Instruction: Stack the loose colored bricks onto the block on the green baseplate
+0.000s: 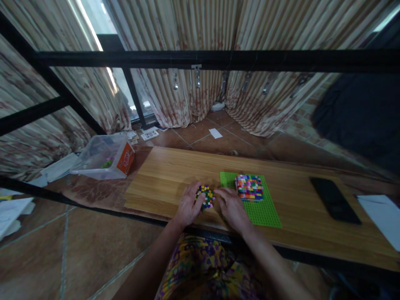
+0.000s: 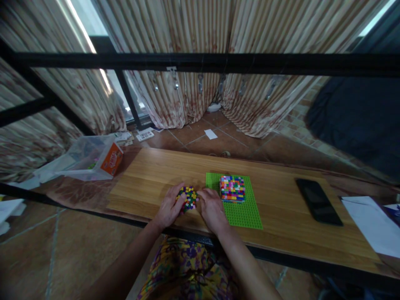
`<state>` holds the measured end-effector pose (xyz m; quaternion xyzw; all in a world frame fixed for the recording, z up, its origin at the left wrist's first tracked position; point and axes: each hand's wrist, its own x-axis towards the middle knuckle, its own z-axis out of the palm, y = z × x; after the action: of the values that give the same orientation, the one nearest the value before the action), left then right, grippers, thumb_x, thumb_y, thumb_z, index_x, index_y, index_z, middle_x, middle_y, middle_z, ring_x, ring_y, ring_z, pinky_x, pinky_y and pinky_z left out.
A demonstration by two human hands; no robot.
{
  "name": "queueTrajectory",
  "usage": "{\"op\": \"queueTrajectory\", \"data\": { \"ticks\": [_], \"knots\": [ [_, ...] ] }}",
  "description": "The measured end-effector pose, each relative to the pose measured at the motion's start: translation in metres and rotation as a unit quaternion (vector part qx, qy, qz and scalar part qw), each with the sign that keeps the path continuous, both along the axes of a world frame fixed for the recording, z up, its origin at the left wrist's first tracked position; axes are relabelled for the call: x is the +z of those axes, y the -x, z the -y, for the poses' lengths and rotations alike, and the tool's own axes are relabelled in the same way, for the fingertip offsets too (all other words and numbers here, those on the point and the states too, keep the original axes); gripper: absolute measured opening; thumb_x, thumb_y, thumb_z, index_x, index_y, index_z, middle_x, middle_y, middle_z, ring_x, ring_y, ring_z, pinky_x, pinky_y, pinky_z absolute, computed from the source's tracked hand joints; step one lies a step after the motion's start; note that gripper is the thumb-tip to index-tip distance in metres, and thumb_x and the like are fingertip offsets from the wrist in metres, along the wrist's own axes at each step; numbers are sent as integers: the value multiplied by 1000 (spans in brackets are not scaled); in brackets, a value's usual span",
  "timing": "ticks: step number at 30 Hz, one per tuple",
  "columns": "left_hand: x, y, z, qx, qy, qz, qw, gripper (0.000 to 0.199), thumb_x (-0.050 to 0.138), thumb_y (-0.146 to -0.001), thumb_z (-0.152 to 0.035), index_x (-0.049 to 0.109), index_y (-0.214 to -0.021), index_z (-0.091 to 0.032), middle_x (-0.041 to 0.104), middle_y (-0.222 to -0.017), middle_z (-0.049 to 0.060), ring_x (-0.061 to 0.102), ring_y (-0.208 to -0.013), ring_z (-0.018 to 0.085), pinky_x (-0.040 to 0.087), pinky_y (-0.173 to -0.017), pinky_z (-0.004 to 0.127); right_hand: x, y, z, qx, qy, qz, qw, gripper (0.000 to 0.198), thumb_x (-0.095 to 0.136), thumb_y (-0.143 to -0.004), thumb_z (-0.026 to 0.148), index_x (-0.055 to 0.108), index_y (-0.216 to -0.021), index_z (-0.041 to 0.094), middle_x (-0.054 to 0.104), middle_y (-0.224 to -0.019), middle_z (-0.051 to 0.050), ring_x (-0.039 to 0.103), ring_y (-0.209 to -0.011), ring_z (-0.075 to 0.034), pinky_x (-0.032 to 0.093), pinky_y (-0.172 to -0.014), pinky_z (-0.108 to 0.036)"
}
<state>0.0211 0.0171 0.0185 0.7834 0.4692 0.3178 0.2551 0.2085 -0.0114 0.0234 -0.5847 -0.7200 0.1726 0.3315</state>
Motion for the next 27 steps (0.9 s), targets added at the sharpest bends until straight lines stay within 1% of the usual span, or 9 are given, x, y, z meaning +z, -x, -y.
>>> {"op": "queueTrajectory", "data": {
  "ticks": [2,5,7,10,12,15,20,23,27],
  "knots": [
    [2,10,7,-19,-10,-25,999,55,47,-88,-43,38,-137,-20,48,-137,12,43,-127,24,36,-105,43,-2,1,2,-3,7,16,1000,25,46,-85,15,66,-100,21,65,-100,-8,55,-98,-23,44,-91,-40],
    [3,22,16,-24,-40,-83,995,79,61,-75,-55,34,-140,-19,37,-144,15,34,-133,31,28,-109,49,-8,5,2,-11,12,34,999,17,50,-85,18,66,-91,20,63,-91,-8,55,-91,-23,44,-85,-37],
    [1,25,21,-17,-53,-121,991,90,66,-68,-59,32,-141,-20,34,-146,16,30,-134,34,22,-110,54,-10,9,1,-16,10,45,999,15,50,-85,18,65,-84,20,62,-88,-8,54,-88,-23,44,-83,-37],
    [-3,22,23,-1,-63,-160,985,97,69,-62,-61,31,-142,-21,34,-146,17,29,-135,36,17,-110,57,-10,13,0,-18,8,52,998,18,48,-86,18,63,-77,20,61,-86,-8,54,-87,-23,43,-82,-37],
    [-5,18,23,13,-70,-173,982,97,68,-63,-62,31,-142,-21,35,-146,17,30,-134,36,16,-110,57,-7,12,2,-22,11,35,999,19,47,-88,20,62,-77,20,62,-84,-7,55,-86,-22,43,-82,-36],
    [-8,14,22,38,-84,-180,979,95,65,-64,-65,33,-141,-20,36,-146,18,31,-134,36,18,-109,56,0,5,12,-46,22,-24,998,17,47,-88,24,63,-82,21,65,-84,-5,60,-81,-20,45,-78,-33],
    [-10,7,15,63,-107,-187,974,91,64,-65,-66,37,-139,-19,38,-144,18,33,-132,37,19,-108,57,5,-25,39,-117,45,-146,981,19,53,-86,36,65,-83,22,69,-80,-3,64,-73,-19,48,-69,-31],
    [-10,3,11,55,-117,-191,973,85,62,-68,-64,40,-137,-20,41,-143,17,34,-131,35,21,-107,56,7,-52,49,-171,28,-191,966,24,56,-83,42,67,-85,21,70,-84,-4,65,-78,-21,50,-71,-33],
    [-8,2,7,34,-129,-186,974,76,59,-73,-61,41,-135,-21,43,-141,15,35,-131,31,25,-107,52,15,-85,48,-230,-26,-175,957,28,55,-82,44,70,-89,20,71,-89,-7,65,-81,-23,51,-74,-36]
  ]
}}
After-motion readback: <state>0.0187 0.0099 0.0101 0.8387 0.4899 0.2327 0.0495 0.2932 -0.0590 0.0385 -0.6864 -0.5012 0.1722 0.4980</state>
